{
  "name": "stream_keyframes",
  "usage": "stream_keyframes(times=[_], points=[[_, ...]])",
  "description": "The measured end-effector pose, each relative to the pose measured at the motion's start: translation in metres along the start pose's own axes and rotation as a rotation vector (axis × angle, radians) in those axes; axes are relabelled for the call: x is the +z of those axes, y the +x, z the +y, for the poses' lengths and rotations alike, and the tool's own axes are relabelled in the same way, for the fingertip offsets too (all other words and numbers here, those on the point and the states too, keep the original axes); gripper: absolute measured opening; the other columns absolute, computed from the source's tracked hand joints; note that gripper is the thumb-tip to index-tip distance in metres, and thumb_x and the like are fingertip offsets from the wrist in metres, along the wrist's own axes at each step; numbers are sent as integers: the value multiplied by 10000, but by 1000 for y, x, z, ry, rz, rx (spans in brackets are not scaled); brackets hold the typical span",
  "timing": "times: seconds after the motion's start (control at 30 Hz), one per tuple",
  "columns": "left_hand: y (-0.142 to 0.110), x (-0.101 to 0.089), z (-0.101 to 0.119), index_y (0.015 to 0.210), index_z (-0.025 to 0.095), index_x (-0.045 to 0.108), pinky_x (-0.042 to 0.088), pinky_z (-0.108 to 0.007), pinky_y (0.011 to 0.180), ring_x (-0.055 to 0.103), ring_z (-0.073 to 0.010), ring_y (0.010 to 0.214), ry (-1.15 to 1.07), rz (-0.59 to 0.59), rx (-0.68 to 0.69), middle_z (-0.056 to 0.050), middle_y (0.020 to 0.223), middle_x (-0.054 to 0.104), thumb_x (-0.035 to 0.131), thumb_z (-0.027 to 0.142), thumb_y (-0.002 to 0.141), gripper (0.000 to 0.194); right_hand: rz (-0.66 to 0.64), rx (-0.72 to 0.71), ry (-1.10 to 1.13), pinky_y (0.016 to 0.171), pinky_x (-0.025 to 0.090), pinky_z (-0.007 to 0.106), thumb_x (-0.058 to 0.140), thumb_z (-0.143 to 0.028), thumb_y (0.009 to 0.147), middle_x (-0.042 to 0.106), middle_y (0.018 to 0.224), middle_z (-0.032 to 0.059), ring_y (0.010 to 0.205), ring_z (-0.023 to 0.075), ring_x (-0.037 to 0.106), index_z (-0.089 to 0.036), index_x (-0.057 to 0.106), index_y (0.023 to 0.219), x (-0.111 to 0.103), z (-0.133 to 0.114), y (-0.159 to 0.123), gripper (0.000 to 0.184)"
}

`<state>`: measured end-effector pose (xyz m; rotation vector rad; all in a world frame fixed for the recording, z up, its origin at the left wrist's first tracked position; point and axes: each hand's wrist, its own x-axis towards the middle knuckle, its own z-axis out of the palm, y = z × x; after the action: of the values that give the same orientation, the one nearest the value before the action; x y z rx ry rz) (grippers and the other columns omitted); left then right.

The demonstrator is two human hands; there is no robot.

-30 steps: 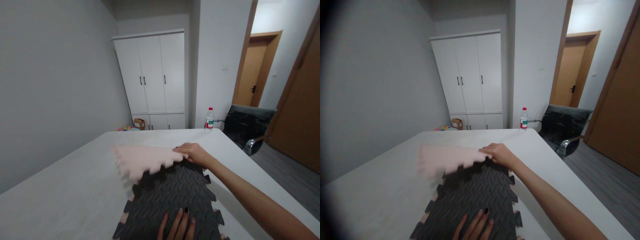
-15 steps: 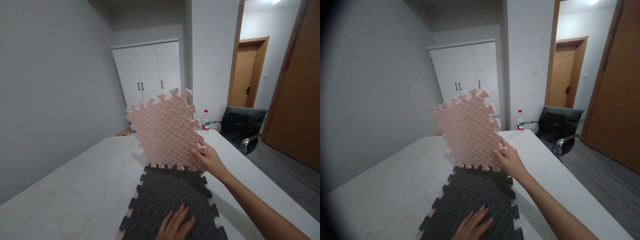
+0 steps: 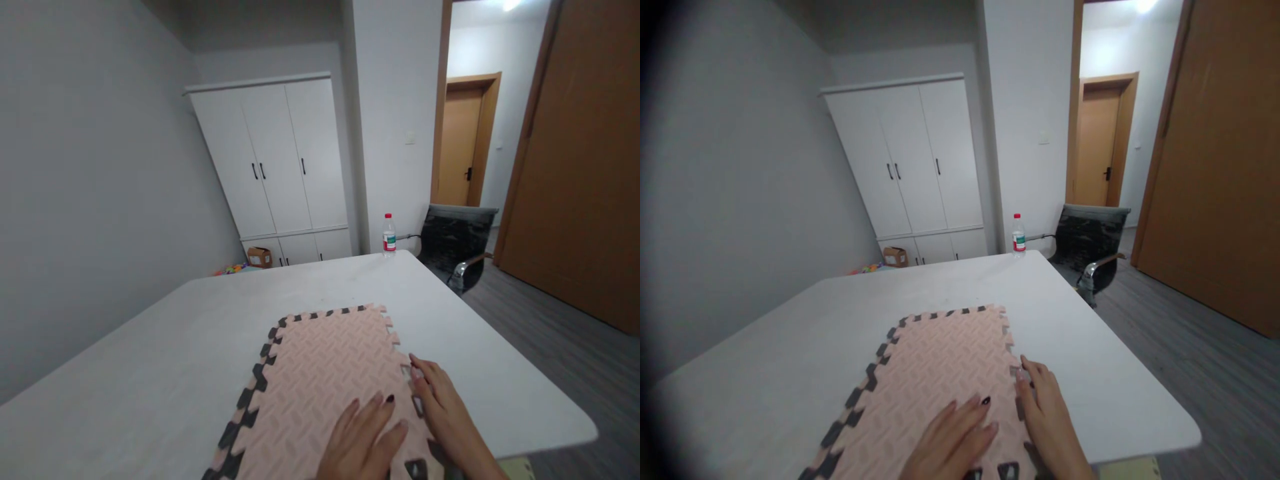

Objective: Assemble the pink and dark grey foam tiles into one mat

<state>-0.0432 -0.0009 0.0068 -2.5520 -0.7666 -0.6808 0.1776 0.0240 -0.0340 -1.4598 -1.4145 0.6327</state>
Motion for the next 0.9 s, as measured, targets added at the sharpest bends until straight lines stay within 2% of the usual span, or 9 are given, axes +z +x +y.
stream_keyframes(times=[0.07,0.13,0.2,0.3,0.4,0.5,0.63,0.77,0.9], points=[[27,13,8,1314,304,431,346,-276,1053,443,-136,1244,75,-18,109,26,1306,547,415,334,902,414,16,-34,-25,1048,320,404,394,-492,882,535,1221,95,1176,242,447,-216,545,1210,-15,6,1,455],[45,27,19,1318,264,426,293,-336,1089,426,-168,1255,132,-22,102,0,1345,512,439,314,884,437,44,-85,-56,1045,326,403,400,-473,884,510,1247,83,1193,235,432,-233,533,1212,-36,16,1,427],[52,41,28,1325,258,412,264,-387,1093,434,-197,1242,165,-50,84,-14,1352,504,452,291,864,464,101,-128,-120,1053,312,418,401,-455,885,486,1270,78,1211,235,414,-242,520,1209,-60,31,-1,405],[49,58,36,1277,310,452,217,-444,1089,419,-218,1247,179,-118,22,10,1368,485,458,227,820,464,227,-156,-259,1056,295,450,403,-442,880,474,1279,85,1215,244,407,-235,503,1207,-101,63,-5,399],[39,70,37,1089,342,572,105,-520,1093,369,-227,1280,189,-125,-167,36,1364,489,456,157,763,392,356,-126,-390,1025,328,461,401,-450,870,487,1267,98,1186,258,436,-217,477,1228,-138,98,-7,433],[31,76,32,1022,344,600,99,-565,1074,349,-236,1291,191,-145,-275,18,1346,510,458,160,744,362,430,-80,-482,1002,349,469,380,-467,866,514,1228,123,1151,276,467,-183,475,1227,-161,129,-6,469],[23,68,12,1029,330,598,198,-576,1047,344,-249,1302,194,-215,-291,4,1385,466,490,208,728,343,365,22,-549,972,380,484,365,-493,859,547,1190,142,1102,298,512,-164,488,1222,-169,150,-3,505],[11,44,-21,1142,330,544,309,-530,1015,361,-270,1303,129,-396,-249,-5,1433,396,528,190,640,521,337,120,-579,956,402,488,387,-549,835,548,1216,127,1095,307,527,-182,479,1255,-165,151,-2,566],[-13,23,-65,1190,337,515,194,-569,1076,242,-283,1364,68,-537,-414,24,1491,266,529,206,589,616,325,150,-546,988,383,483,385,-596,825,550,1227,123,1112,301,521,-176,471,1270,-168,162,-4,618]])
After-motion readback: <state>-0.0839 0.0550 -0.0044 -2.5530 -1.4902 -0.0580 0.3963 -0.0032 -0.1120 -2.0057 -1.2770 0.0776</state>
